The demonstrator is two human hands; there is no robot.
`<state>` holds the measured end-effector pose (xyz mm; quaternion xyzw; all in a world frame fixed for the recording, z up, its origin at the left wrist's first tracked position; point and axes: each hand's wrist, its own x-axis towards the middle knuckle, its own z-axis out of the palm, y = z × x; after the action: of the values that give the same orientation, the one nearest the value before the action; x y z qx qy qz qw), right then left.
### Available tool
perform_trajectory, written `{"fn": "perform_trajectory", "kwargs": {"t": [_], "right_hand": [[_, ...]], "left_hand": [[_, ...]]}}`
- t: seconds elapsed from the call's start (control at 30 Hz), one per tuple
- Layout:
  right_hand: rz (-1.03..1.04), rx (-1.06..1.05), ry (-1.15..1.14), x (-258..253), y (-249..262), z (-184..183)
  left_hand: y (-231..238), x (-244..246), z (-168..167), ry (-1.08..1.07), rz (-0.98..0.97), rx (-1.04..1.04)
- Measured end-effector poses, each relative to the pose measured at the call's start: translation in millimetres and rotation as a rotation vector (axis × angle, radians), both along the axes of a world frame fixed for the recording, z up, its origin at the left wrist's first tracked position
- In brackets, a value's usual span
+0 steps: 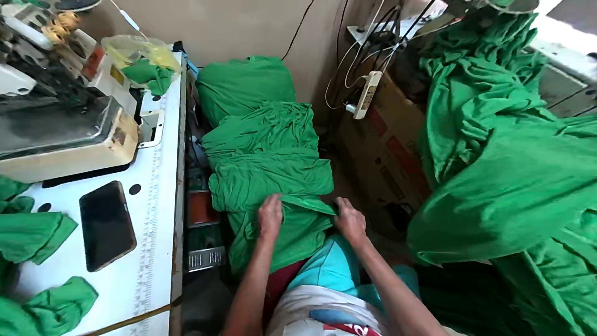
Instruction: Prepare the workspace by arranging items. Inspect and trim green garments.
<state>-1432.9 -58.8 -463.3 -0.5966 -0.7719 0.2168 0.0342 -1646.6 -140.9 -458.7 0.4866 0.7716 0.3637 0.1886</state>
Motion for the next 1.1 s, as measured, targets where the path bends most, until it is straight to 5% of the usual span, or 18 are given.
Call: {"fn": "perform_trajectory", "kwargs": {"t": [0.13, 0.23, 0.33, 0.43, 0.6, 0.77, 0.93, 1.03, 1.1], "right_hand": [[0.281, 0.046, 0.092, -1, -26, 7], [0.495, -0.252, -0.065, -3, -36, 8], [0.330, -0.277, 0.061, 5, -33, 1], [0.119, -0.232, 0.198, -2, -35, 4], [0.296, -0.366, 0.053, -34, -49, -16], [0.314, -0.131, 0.004, -22, -47, -4], [0.382, -0.402, -0.215, -23, -35, 13], [0.214, -0.309, 0.013, -34, -30, 34], [0.134, -0.211, 0.399, -41, -29, 15]], "left_hand": [[-18, -35, -40, 0.162, -0.001, 0.052], [-27, -50, -55, 0.260, -0.109, -0.185], [-26, -52, -37, 0.236, -0.110, -0.351], [-27, -41, -24, 0.199, 0.001, -0.298], [-22, -13, -14, -0.047, -0.200, -0.102], [-17, -22, -36, -0.007, -0.337, -0.365], [-10, -8, -15, 0.217, -0.409, -0.443], [-8, -8, -13, 0.147, -0.404, -0.301], [-6, -10, -18, 0.020, -0.378, -0.230]]}}
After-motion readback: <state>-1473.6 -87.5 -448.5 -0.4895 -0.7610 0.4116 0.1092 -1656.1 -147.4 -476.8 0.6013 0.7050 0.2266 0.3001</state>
